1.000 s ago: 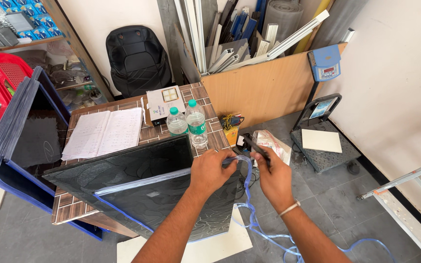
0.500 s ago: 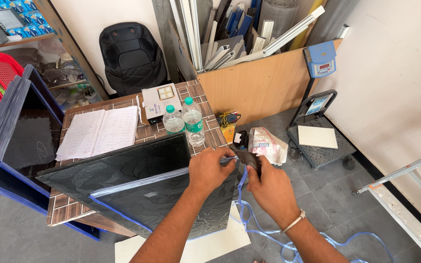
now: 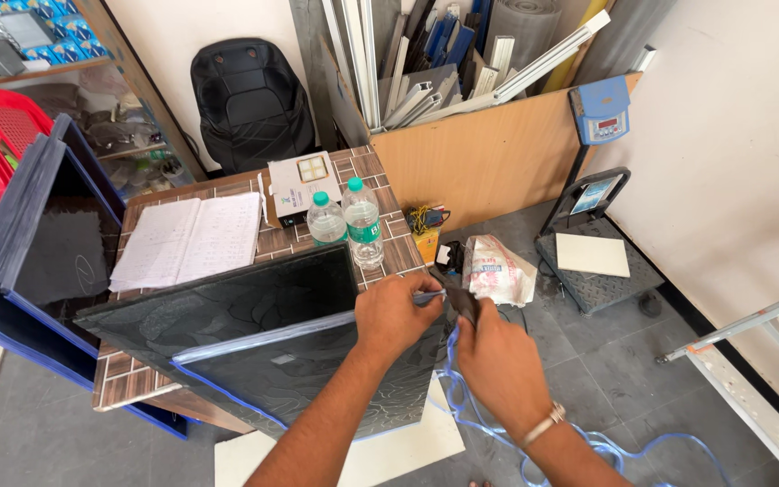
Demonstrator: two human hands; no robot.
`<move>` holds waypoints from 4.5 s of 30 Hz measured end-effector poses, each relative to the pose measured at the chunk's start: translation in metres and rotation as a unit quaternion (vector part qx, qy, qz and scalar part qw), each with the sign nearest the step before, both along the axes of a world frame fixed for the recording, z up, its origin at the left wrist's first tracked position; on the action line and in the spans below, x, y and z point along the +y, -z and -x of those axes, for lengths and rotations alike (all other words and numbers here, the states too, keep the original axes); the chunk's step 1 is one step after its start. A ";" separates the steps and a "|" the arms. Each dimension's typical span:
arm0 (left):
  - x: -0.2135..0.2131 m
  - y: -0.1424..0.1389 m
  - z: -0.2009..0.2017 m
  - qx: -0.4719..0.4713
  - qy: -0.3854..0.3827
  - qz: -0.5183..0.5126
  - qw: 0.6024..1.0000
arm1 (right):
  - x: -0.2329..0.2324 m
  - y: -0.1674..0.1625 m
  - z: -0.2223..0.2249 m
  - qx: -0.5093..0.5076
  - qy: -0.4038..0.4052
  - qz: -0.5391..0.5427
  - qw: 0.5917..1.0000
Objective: The person applies a blue protective edge tape to the perimeter of a large patterned glass panel. They measure and align the tape along each edge, use a utility knife to cut the tape to length, and press it down to secure it. The task is performed on a workbench in a workshop setting.
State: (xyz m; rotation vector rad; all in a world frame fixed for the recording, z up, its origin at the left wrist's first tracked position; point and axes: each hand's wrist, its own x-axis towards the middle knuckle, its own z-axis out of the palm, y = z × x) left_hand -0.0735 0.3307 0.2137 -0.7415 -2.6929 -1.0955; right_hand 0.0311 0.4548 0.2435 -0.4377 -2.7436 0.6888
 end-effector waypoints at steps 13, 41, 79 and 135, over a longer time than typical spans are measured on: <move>-0.001 -0.001 0.001 0.009 0.000 -0.009 1.000 | 0.005 0.005 0.013 0.010 -0.008 -0.013 1.000; 0.002 -0.018 0.014 -0.148 -0.005 0.026 0.989 | 0.074 0.021 0.045 -0.011 0.034 0.496 0.867; 0.001 -0.001 -0.006 0.155 0.065 0.153 0.974 | 0.118 0.094 0.071 -0.039 -0.261 0.446 0.855; -0.003 -0.001 -0.034 0.148 0.052 0.162 0.974 | 0.054 0.189 0.056 -0.003 -0.173 0.466 0.868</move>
